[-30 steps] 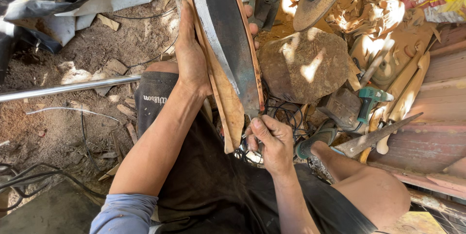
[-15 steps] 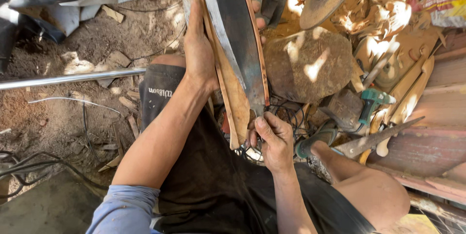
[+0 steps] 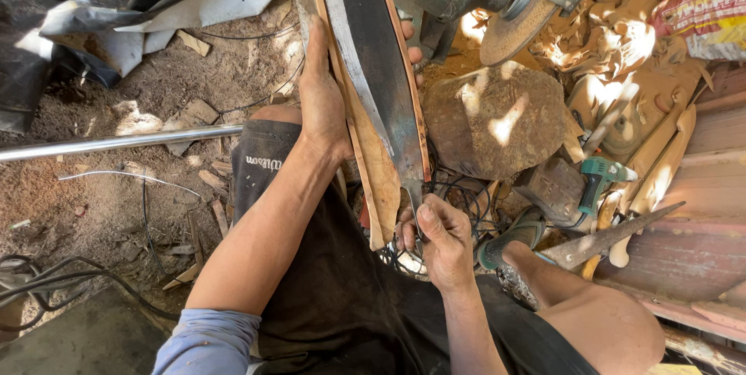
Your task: The person uses an angle grinder to smooth and shape a curved wooden piece, then switches to a chisel for finer carving. The person alternates between grinding and chiseling, inspecting the wood periodically.
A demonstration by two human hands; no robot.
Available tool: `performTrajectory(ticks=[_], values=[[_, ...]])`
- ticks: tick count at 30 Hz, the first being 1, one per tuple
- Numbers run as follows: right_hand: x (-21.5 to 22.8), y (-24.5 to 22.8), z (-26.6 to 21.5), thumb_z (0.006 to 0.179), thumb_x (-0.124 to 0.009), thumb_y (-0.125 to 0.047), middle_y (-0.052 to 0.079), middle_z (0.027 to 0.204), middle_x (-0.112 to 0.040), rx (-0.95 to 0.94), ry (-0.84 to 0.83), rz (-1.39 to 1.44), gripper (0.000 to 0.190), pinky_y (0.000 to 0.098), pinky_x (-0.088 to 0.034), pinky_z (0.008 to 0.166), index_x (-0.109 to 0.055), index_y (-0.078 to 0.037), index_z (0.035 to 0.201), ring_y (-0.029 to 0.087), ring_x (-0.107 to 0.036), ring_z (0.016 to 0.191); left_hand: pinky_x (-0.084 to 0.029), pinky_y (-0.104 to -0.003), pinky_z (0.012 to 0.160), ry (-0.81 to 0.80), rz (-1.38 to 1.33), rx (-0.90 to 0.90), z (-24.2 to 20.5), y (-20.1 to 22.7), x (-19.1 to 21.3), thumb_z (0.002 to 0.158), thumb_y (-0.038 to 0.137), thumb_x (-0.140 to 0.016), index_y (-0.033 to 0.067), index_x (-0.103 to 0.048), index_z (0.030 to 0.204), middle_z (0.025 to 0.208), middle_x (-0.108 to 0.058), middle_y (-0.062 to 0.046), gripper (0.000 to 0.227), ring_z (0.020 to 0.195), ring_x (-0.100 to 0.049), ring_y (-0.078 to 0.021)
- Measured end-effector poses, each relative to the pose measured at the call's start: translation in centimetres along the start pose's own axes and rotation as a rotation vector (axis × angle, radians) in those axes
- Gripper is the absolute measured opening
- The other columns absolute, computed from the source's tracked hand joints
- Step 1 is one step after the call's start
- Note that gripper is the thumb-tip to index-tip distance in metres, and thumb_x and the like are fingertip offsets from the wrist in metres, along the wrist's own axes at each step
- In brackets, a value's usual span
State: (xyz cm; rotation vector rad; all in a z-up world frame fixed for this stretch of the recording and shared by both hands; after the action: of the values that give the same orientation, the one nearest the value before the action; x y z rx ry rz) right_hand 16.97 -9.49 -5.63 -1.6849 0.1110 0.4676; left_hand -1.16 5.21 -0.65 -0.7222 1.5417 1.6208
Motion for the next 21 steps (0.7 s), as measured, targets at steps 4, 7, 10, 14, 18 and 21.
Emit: performTrajectory(ticks=[4,7,10,14,18,21], values=[[0.8,0.6,-0.2,0.106,-0.062,-0.023,0.009,0.068,-0.059,-0.017,0.015,-0.017,0.033,0.0327,-0.052,0.059,-0.063,0.002,0.084,0.015,-0.057,0.06,-0.065,-0.042,0.09,-0.018,-0.059,0.033,-0.2,-0.4,-0.4,0.107,0.061,-0.017,0.0017,-0.052,0.145,0.127,-0.067,-0.018,0.079,0.107,-0.071,-0.0242],[0.9,1.0,-0.8,0.106,-0.062,-0.018,0.008,0.067,-0.058,0.023,0.011,-0.018,0.032,0.0316,-0.05,0.056,-0.061,0.001,0.08,0.013,-0.052,0.056,-0.066,-0.042,0.088,-0.042,-0.01,-0.009,0.0,0.0,-0.4,0.108,0.061,-0.017,0.0015,-0.053,0.143,0.126,-0.067,-0.018,0.078,0.107,-0.072,-0.0244],[0.5,1.3,-2.4,0.104,-0.061,-0.016,0.006,0.063,-0.056,0.027,0.046,-0.016,0.031,0.0301,-0.048,0.052,-0.061,0.0,0.078,0.013,-0.051,0.053,-0.066,-0.04,0.087,-0.014,0.041,-0.026,0.2,0.6,0.0,0.108,0.061,-0.015,-0.0003,-0.054,0.142,0.125,-0.068,-0.019,0.08,0.106,-0.073,-0.0236],[0.7,1.9,-3.2,0.098,-0.06,-0.014,0.007,0.058,-0.055,-0.083,0.152,0.016,0.027,0.0296,-0.045,0.047,-0.065,0.003,0.078,0.013,-0.049,0.047,-0.068,-0.042,0.087,-0.061,0.051,-0.045,-0.2,0.5,-0.8,0.113,0.063,-0.012,-0.0008,-0.054,0.138,0.116,-0.068,-0.019,0.08,0.101,-0.073,-0.0244],[0.9,2.1,-3.0,0.105,-0.062,-0.01,0.006,0.063,-0.055,0.042,0.178,0.055,0.031,0.0296,-0.046,0.052,-0.058,-0.002,0.075,0.013,-0.051,0.054,-0.065,-0.043,0.089,-0.058,0.093,0.041,-1.8,-1.5,-2.2,0.108,0.063,-0.015,0.0011,-0.053,0.145,0.132,-0.067,-0.017,0.081,0.11,-0.07,-0.0249],[1.3,1.7,-1.3,0.102,-0.061,-0.01,0.008,0.068,-0.059,0.019,0.211,0.055,0.027,0.0308,-0.048,0.052,-0.06,-0.001,0.077,0.013,-0.052,0.053,-0.063,-0.043,0.095,-0.099,0.002,0.044,-1.3,-1.1,-3.0,0.107,0.063,-0.016,0.004,-0.05,0.148,0.133,-0.065,-0.018,0.079,0.113,-0.07,-0.0263]])
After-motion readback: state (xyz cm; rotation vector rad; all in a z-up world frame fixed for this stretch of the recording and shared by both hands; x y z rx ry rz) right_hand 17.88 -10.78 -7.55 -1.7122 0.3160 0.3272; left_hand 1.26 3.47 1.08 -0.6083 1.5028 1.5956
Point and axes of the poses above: each hand's wrist, its own z-axis towards the middle knuckle, its own x-axis out of the back of the hand, y = z × x, the point moved 4 cm from there along z, towards the middle knuckle
